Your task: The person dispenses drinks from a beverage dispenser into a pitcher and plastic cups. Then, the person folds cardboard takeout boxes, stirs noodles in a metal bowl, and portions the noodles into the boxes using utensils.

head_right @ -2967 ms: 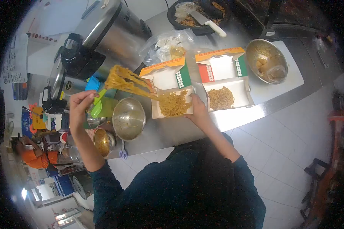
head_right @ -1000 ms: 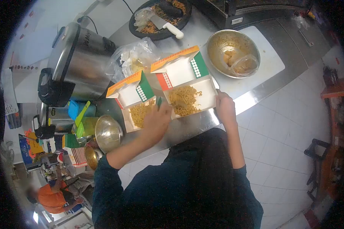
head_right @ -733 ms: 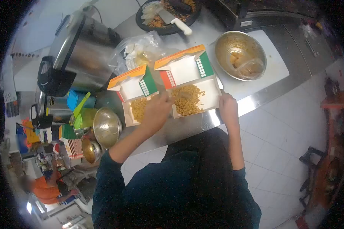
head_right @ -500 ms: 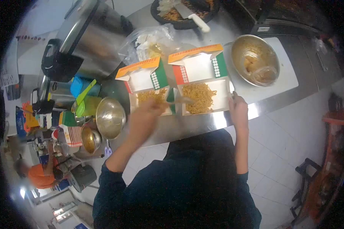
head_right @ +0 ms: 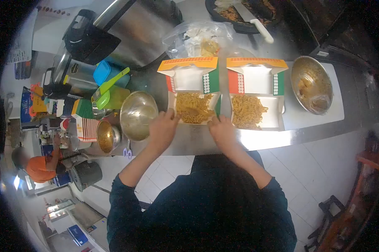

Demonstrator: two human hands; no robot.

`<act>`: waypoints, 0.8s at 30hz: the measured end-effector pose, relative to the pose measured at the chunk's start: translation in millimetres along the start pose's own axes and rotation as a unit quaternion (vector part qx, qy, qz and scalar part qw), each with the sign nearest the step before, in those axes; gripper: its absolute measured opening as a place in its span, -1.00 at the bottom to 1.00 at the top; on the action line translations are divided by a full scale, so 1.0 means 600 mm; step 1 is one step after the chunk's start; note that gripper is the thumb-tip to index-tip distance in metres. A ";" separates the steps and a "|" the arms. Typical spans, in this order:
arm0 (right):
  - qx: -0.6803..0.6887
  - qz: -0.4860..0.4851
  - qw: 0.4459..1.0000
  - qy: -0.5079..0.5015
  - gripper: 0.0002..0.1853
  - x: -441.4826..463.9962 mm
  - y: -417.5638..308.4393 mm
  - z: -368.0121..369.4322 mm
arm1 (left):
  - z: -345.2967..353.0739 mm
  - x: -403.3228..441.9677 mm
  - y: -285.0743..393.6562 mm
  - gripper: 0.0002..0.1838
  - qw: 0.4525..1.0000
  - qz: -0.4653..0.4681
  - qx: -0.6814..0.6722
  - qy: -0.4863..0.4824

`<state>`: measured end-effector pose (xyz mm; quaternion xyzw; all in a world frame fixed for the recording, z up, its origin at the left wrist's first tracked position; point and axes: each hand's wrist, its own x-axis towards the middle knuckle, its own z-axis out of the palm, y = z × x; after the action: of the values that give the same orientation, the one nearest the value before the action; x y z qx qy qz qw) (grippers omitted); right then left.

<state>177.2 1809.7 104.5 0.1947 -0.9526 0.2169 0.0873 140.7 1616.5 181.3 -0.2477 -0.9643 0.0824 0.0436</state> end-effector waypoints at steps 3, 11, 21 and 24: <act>0.073 0.073 0.995 -0.007 -0.94 -0.010 0.016 0.014 | 0.007 -0.017 -0.037 -0.90 1.000 0.006 0.025 -0.017; 0.057 0.059 0.997 0.009 -0.88 -0.007 0.009 0.015 | 0.011 0.017 0.025 -0.75 0.991 0.096 -0.092 0.025; 0.046 0.070 0.996 -0.011 -0.96 -0.009 0.011 0.012 | -0.036 0.035 -0.028 -0.77 0.998 0.058 -0.033 0.019; 0.036 0.077 0.996 -0.029 -0.96 -0.006 0.010 0.012 | 0.004 0.046 0.008 -0.76 0.992 0.105 -0.048 0.048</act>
<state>177.6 1812.8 94.8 0.1297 -0.9585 0.2513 0.0360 118.5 1634.1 179.3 -0.3532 -0.9326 0.0285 0.0690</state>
